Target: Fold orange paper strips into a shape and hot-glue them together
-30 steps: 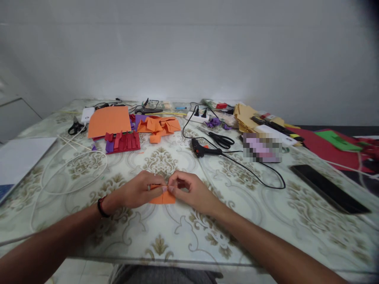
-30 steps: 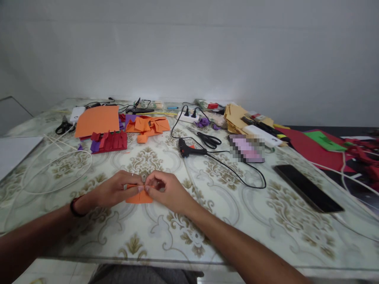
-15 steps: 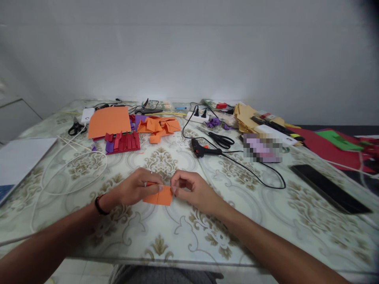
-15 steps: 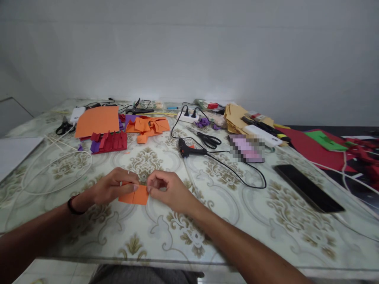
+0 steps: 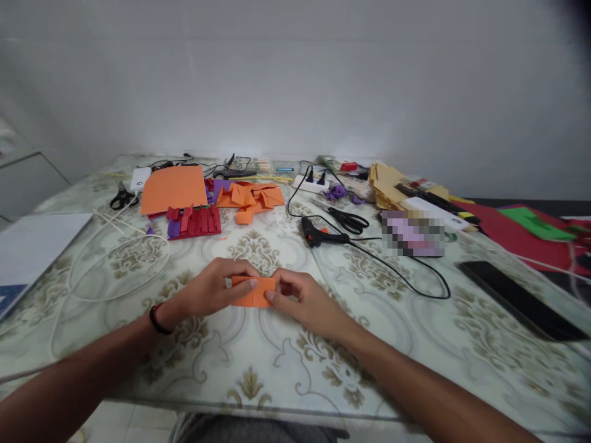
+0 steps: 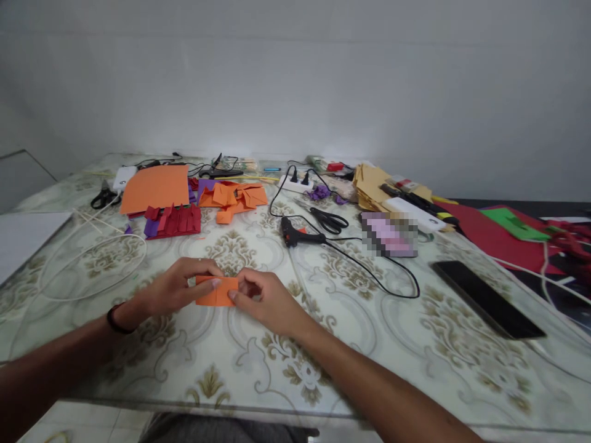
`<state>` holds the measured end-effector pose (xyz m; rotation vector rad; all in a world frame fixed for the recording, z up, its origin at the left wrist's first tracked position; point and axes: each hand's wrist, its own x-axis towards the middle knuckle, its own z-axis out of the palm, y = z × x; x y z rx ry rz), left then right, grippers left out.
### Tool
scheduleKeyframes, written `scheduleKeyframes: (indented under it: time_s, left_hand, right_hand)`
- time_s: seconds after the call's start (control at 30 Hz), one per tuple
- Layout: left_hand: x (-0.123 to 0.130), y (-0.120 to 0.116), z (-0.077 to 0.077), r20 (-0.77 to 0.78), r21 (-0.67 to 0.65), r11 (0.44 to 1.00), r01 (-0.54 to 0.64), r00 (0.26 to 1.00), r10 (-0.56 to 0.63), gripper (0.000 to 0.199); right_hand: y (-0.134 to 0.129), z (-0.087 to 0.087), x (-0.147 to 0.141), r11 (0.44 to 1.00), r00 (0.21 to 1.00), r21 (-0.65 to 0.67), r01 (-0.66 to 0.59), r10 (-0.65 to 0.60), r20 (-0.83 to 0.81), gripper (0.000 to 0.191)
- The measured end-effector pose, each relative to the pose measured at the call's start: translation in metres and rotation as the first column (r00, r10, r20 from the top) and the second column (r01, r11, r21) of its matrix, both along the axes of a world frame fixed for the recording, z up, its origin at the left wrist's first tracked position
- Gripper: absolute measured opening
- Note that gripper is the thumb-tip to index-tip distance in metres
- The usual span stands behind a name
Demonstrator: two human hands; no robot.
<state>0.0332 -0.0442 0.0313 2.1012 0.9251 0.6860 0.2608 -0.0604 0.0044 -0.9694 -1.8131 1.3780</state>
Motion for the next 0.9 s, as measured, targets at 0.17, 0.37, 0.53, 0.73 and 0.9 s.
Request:
scheduleKeyframes:
  time_s: [0.17, 0.37, 0.53, 0.73, 0.9]
  left_hand:
    - [0.0017, 0.0009, -0.0085, 0.101, -0.104, 0.995, -0.009, 0.995, 0.020, 0.011]
    - [0.0023, 0.0009, -0.0105, 0.096, -0.153, 0.988, 0.024, 0.995, -0.009, 0.005]
    - [0.0033, -0.0009, -0.0083, 0.025, -0.150, 0.987, 0.058, 0.998, -0.055, 0.004]
    - [0.0036, -0.0014, -0.0073, -0.021, -0.129, 0.989, 0.070, 0.997, -0.073, 0.006]
    - [-0.0012, 0.0030, -0.0051, -0.009, -0.115, 0.992, 0.058, 0.998, -0.060, 0.008]
  right_hand:
    - [-0.0018, -0.0012, -0.0027, 0.994, 0.992, 0.112, 0.013, -0.027, 0.121, 0.018]
    - [-0.0022, -0.0002, -0.0037, 0.979, 0.987, 0.201, 0.016, -0.048, 0.153, 0.016]
    - [-0.0041, 0.0011, -0.0043, 0.982, 0.991, 0.190, 0.011, -0.036, 0.131, 0.010]
    - [-0.0067, 0.0041, -0.0044, 0.982, 0.990, 0.188, 0.012, -0.037, 0.134, 0.012]
    - [-0.0041, 0.0067, 0.0002, 0.980, 0.991, 0.193, 0.050, -0.073, 0.113, 0.012]
